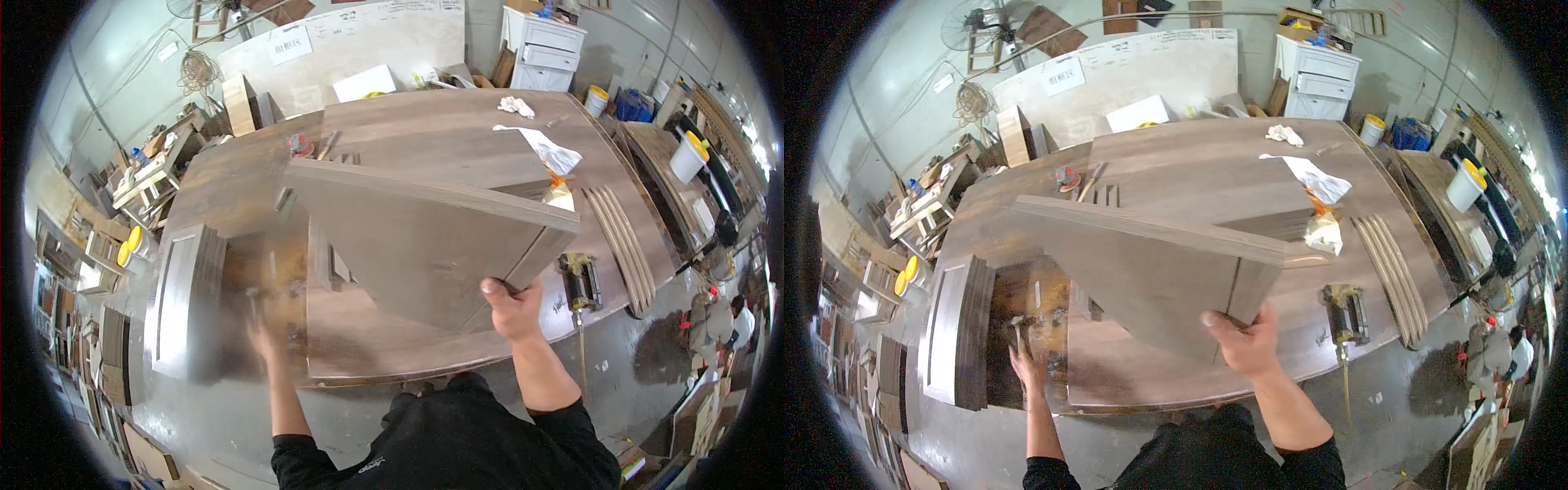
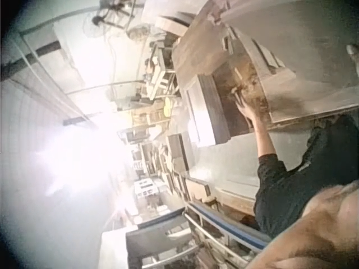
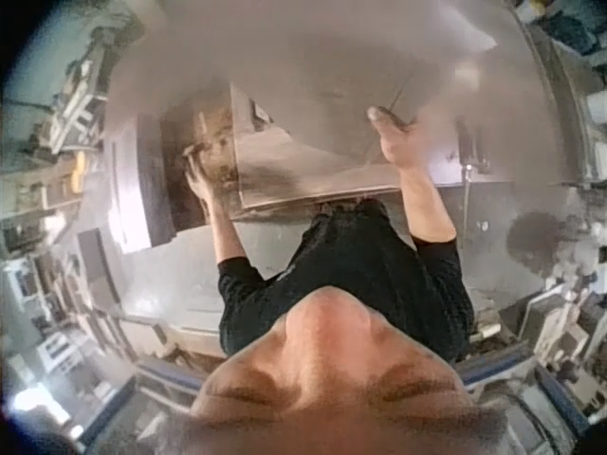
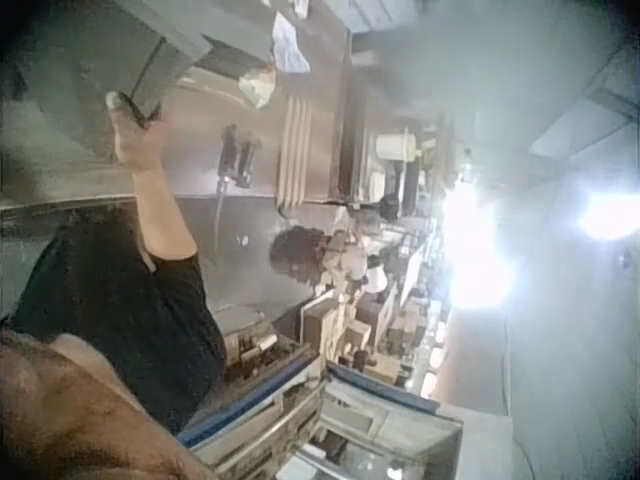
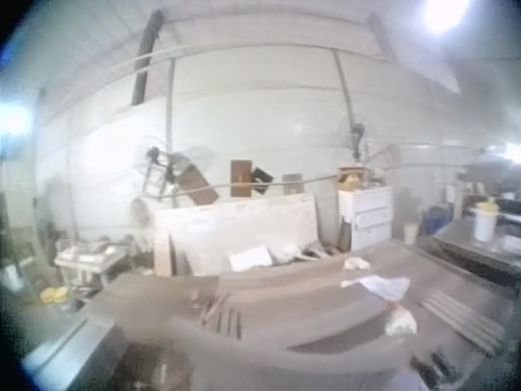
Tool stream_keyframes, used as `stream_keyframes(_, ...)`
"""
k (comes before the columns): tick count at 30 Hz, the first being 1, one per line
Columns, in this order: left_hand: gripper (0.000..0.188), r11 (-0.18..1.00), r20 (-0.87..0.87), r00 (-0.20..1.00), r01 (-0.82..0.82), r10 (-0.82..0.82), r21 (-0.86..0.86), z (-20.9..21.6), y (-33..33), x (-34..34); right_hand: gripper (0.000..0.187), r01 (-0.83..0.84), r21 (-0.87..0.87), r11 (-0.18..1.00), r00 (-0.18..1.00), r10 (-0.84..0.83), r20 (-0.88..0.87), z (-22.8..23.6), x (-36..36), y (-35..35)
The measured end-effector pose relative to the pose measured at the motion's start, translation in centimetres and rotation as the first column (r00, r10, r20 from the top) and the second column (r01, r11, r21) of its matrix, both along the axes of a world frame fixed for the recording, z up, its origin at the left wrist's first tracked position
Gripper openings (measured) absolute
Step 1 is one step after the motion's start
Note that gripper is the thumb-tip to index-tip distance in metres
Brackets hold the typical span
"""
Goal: Assembling and nailing wooden furniture panels using a pneumatic nail gun and hammer.
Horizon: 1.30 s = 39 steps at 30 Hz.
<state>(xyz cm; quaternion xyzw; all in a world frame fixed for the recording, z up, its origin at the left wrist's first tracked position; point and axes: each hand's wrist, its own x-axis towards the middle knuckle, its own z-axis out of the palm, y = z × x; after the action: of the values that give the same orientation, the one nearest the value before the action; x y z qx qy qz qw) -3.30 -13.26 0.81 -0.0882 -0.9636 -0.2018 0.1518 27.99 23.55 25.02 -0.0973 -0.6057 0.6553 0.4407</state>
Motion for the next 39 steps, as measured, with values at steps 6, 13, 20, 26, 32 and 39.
stream_keyframes(6,0.041,0.971,0.186,0.955,-0.212,0.229,-0.107,-5.0,-4.7,2.1,0.024,0.102,-0.02,0.995,0.994,-0.103,-0.049,-1.2,1.5,0.8)
stream_keyframes(13,0.051,0.999,0.274,0.961,-0.039,0.043,-0.02,-6.5,-5.4,-1.8,0.03,0.524,-0.041,0.851,0.849,-0.526,-0.059,-2.2,3.5,0.6)
stream_keyframes(20,0.029,0.701,0.315,0.929,-0.092,-0.196,0.708,-4.8,-4.8,1.5,0.058,0.668,-0.537,0.515,0.696,-0.688,0.206,-7.2,10.4,1.8)
stream_keyframes(26,0.058,0.719,0.366,0.894,-0.075,-0.259,0.691,-0.3,-3.4,8.2,0.058,0.655,-0.695,0.296,0.664,-0.664,0.343,-15.2,13.3,-0.3)
stream_keyframes(32,0.056,0.747,0.263,0.9,0.096,-0.348,0.658,7.2,4.1,12.6,0.064,0.574,-0.809,0.122,0.799,-0.297,0.523,-23.4,13.3,-2.8)
stream_keyframes(39,0.064,0.644,0.287,0.633,0.45,-0.719,0.619,11.2,16.4,18.9,0.072,-0.268,-0.381,0.885,0.044,0.406,0.913,-22.0,19.1,1.3)
